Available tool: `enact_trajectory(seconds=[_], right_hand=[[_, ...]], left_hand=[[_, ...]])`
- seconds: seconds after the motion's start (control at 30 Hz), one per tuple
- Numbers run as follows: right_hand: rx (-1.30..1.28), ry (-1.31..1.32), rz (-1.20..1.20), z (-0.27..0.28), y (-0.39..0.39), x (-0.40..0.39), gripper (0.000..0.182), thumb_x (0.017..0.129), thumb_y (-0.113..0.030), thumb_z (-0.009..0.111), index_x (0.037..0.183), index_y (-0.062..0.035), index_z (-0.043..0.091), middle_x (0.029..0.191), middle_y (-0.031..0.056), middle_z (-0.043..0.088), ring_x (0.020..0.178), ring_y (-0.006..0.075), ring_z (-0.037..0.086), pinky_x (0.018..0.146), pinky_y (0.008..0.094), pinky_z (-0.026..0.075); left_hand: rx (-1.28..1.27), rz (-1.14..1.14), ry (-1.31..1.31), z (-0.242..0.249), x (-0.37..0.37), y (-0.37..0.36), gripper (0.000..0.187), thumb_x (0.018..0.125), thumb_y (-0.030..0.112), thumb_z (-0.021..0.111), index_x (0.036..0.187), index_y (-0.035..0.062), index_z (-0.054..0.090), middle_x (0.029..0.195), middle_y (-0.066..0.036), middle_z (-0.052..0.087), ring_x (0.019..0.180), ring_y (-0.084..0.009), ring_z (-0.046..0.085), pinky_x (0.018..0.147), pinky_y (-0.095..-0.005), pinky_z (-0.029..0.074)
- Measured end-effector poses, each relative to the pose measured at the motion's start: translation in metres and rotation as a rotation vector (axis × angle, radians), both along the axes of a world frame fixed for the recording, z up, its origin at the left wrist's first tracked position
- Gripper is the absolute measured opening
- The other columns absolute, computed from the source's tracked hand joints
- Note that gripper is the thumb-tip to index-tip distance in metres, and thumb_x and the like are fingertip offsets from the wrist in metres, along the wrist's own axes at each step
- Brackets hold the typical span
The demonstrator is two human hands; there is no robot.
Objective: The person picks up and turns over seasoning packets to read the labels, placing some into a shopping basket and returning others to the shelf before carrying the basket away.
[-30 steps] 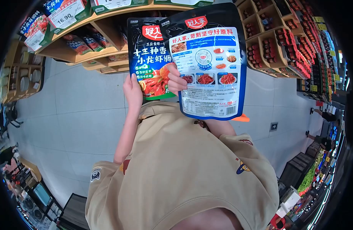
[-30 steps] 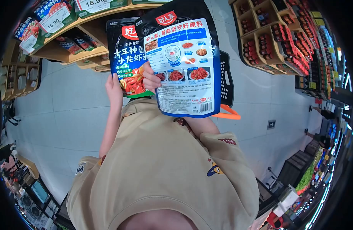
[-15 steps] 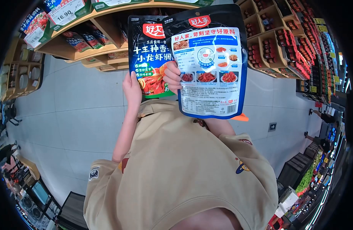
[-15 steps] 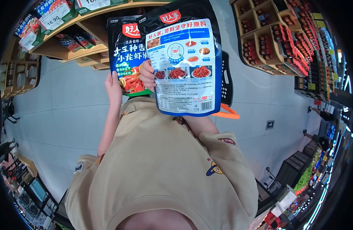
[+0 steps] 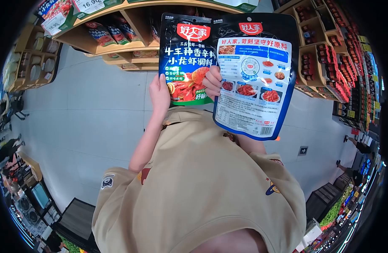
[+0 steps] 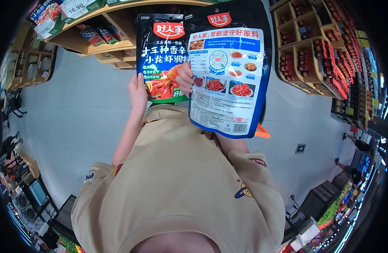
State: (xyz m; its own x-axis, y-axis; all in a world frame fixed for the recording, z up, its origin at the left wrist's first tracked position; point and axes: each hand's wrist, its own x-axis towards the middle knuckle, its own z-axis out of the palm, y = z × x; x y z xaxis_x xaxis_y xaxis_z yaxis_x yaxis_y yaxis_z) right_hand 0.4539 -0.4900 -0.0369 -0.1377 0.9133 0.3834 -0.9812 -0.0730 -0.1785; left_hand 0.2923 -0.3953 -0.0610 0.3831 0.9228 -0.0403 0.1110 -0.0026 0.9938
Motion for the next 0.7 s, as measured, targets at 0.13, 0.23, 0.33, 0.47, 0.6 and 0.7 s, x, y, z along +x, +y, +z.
enact_trajectory(seconds=[0.13, 0.23, 0.33, 0.47, 0.6, 0.7], right_hand=[[-0.007, -0.065, -0.101, -0.007, -0.009, 0.014, 0.033, 0.075, -0.034, 0.055, 0.072, -0.0047, 0.040, 0.064, 0.0037, 0.039, 0.056, 0.0117, 0.036, 0.049, 0.0241, 0.036], [-0.133, -0.190, -0.229, -0.017, -0.017, 0.047, 0.029, 0.077, -0.031, 0.053, 0.077, -0.0034, 0.045, 0.069, 0.0041, 0.045, 0.060, 0.0107, 0.042, 0.053, 0.0245, 0.038], [-0.970, -0.656, -0.998, 0.031, -0.024, -0.004, 0.019, 0.084, -0.020, 0.047, 0.084, -0.0016, 0.053, 0.076, 0.0006, 0.056, 0.064, 0.0050, 0.052, 0.058, 0.0207, 0.042], [-1.092, -0.726, -1.132, 0.026, -0.028, -0.013, 0.016, 0.084, -0.019, 0.047, 0.081, -0.0043, 0.054, 0.071, -0.0030, 0.053, 0.063, 0.0028, 0.046, 0.058, 0.0178, 0.038], [-1.121, -0.825, -1.106, 0.017, -0.033, -0.010, 0.011, 0.083, -0.016, 0.050, 0.083, -0.0057, 0.055, 0.071, -0.0041, 0.051, 0.062, 0.0032, 0.044, 0.060, 0.0172, 0.036], [-1.133, -0.888, -1.058, 0.022, -0.040, -0.009, 0.008, 0.081, -0.012, 0.051, 0.084, -0.0056, 0.054, 0.075, -0.0028, 0.053, 0.067, 0.0039, 0.047, 0.062, 0.0181, 0.037]], left_hand=[[0.012, 0.007, 0.062, 0.002, -0.001, -0.001, 0.026, 0.086, 0.017, 0.037, 0.082, -0.0045, 0.051, 0.065, -0.013, 0.054, 0.059, -0.0139, 0.049, 0.057, -0.0295, 0.039], [0.002, 0.004, 0.018, -0.001, -0.002, -0.003, 0.026, 0.086, 0.017, 0.037, 0.084, -0.0047, 0.052, 0.065, -0.012, 0.055, 0.059, -0.0139, 0.049, 0.058, -0.0290, 0.039], [-0.088, -0.019, -0.060, -0.005, 0.000, -0.004, 0.026, 0.086, 0.016, 0.037, 0.086, -0.0051, 0.052, 0.068, -0.011, 0.056, 0.061, -0.0125, 0.049, 0.059, -0.0279, 0.040], [-0.093, -0.100, -0.207, -0.007, -0.004, -0.013, 0.029, 0.088, 0.021, 0.038, 0.090, -0.0042, 0.051, 0.073, -0.004, 0.056, 0.064, -0.0073, 0.048, 0.058, -0.0229, 0.040], [-0.273, -0.089, -0.252, -0.025, -0.011, -0.013, 0.027, 0.088, 0.021, 0.038, 0.086, -0.0023, 0.051, 0.073, -0.002, 0.055, 0.064, -0.0044, 0.048, 0.057, -0.0193, 0.040], [-0.393, -0.138, -0.310, -0.013, -0.012, -0.020, 0.025, 0.088, 0.021, 0.038, 0.085, -0.0012, 0.051, 0.073, -0.001, 0.055, 0.065, -0.0036, 0.049, 0.057, -0.0187, 0.041]])
